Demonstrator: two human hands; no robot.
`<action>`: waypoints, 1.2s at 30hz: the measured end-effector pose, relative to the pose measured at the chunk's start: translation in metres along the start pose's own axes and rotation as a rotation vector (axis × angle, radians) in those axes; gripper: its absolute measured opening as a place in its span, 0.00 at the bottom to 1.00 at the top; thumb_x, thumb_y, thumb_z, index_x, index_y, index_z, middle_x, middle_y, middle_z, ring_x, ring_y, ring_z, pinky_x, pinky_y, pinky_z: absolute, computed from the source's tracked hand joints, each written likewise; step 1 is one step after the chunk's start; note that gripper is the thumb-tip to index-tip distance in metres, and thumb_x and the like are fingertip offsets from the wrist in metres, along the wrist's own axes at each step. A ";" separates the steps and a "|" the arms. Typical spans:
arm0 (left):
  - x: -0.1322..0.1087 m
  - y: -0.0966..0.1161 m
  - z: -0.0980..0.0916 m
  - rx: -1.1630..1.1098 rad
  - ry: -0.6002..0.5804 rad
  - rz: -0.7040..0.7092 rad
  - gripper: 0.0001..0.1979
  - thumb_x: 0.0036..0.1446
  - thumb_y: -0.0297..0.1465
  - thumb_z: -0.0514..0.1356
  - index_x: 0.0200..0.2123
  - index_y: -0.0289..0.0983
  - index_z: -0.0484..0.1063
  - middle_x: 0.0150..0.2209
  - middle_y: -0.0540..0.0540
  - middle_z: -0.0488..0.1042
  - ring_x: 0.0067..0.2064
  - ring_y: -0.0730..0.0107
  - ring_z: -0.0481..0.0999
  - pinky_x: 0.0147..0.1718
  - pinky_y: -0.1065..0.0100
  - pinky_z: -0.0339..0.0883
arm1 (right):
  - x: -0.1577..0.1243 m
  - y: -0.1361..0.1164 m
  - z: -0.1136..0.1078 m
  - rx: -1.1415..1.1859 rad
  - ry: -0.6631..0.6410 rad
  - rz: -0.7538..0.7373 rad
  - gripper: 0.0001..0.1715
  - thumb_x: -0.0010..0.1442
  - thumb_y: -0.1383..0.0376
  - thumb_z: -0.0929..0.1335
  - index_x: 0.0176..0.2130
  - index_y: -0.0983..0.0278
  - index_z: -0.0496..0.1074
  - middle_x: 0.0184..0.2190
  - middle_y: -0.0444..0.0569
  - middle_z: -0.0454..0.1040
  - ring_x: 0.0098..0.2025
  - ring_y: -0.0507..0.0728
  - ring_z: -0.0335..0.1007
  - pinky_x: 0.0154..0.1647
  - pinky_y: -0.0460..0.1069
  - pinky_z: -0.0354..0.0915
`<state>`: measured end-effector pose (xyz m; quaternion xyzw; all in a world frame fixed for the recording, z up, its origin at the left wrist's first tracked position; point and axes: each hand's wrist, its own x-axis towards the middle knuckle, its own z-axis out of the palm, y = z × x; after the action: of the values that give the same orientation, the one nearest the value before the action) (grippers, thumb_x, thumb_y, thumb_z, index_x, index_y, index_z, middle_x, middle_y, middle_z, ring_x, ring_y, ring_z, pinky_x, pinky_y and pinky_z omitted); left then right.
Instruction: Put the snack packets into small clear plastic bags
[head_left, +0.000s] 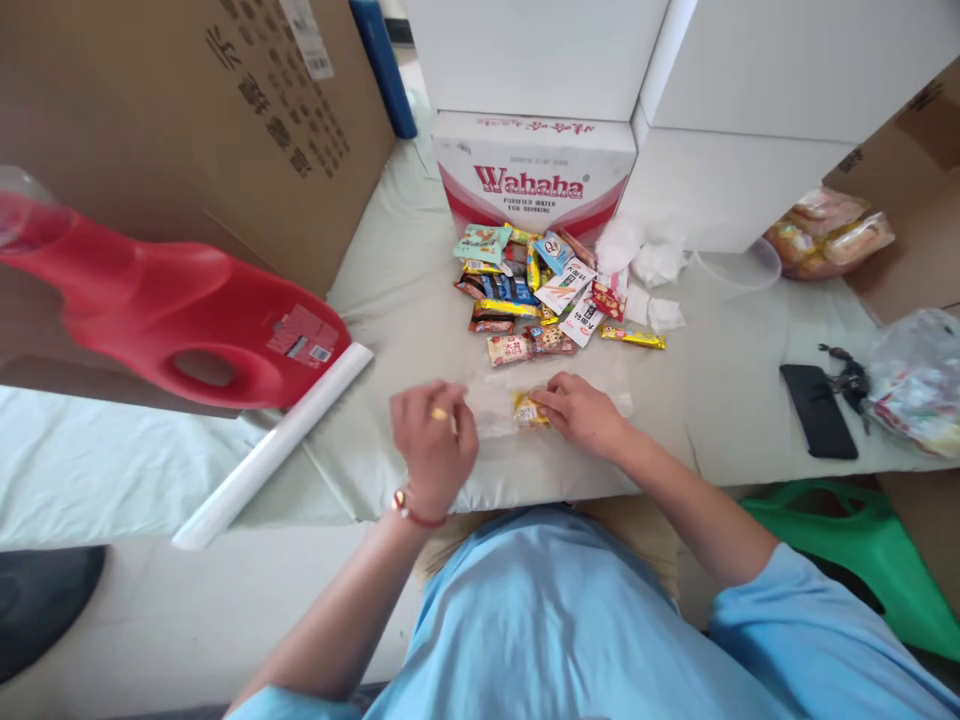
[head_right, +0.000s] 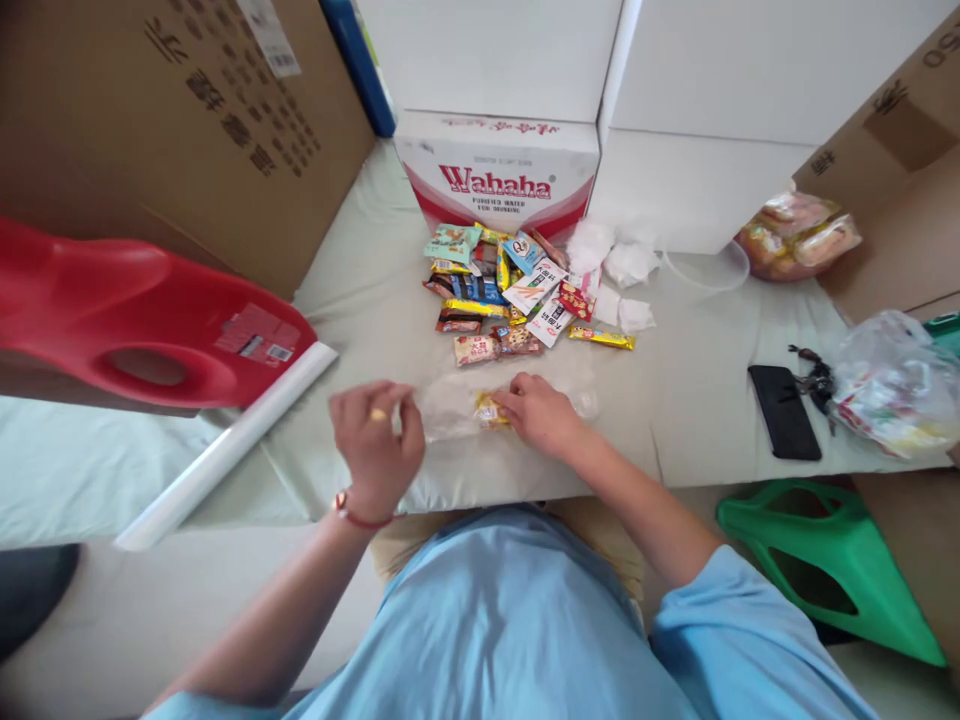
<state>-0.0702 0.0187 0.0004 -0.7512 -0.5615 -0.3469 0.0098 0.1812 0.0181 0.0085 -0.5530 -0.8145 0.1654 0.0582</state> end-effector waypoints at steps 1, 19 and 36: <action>-0.007 0.011 -0.002 -0.060 -0.042 0.137 0.14 0.69 0.29 0.53 0.48 0.41 0.78 0.47 0.39 0.79 0.50 0.54 0.76 0.53 0.50 0.67 | 0.002 -0.002 0.005 -0.003 -0.010 0.024 0.19 0.74 0.61 0.66 0.60 0.54 0.78 0.52 0.54 0.76 0.51 0.62 0.74 0.42 0.51 0.68; -0.005 0.044 0.055 0.036 -0.501 0.225 0.16 0.73 0.31 0.55 0.56 0.46 0.78 0.57 0.42 0.79 0.54 0.52 0.71 0.47 0.53 0.62 | 0.088 0.040 -0.016 -0.107 0.002 0.112 0.18 0.66 0.69 0.68 0.55 0.65 0.78 0.48 0.57 0.80 0.51 0.66 0.68 0.55 0.57 0.62; -0.006 0.049 0.057 0.086 -0.529 0.143 0.14 0.74 0.32 0.54 0.51 0.41 0.80 0.37 0.41 0.78 0.45 0.53 0.74 0.39 0.55 0.58 | 0.039 0.015 -0.031 -0.052 -0.084 -0.175 0.18 0.73 0.66 0.63 0.53 0.62 0.81 0.43 0.54 0.75 0.39 0.58 0.68 0.38 0.49 0.57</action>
<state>-0.0006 0.0182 -0.0278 -0.8524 -0.5042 -0.1132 -0.0807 0.1881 0.0656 0.0289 -0.4736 -0.8655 0.1616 0.0237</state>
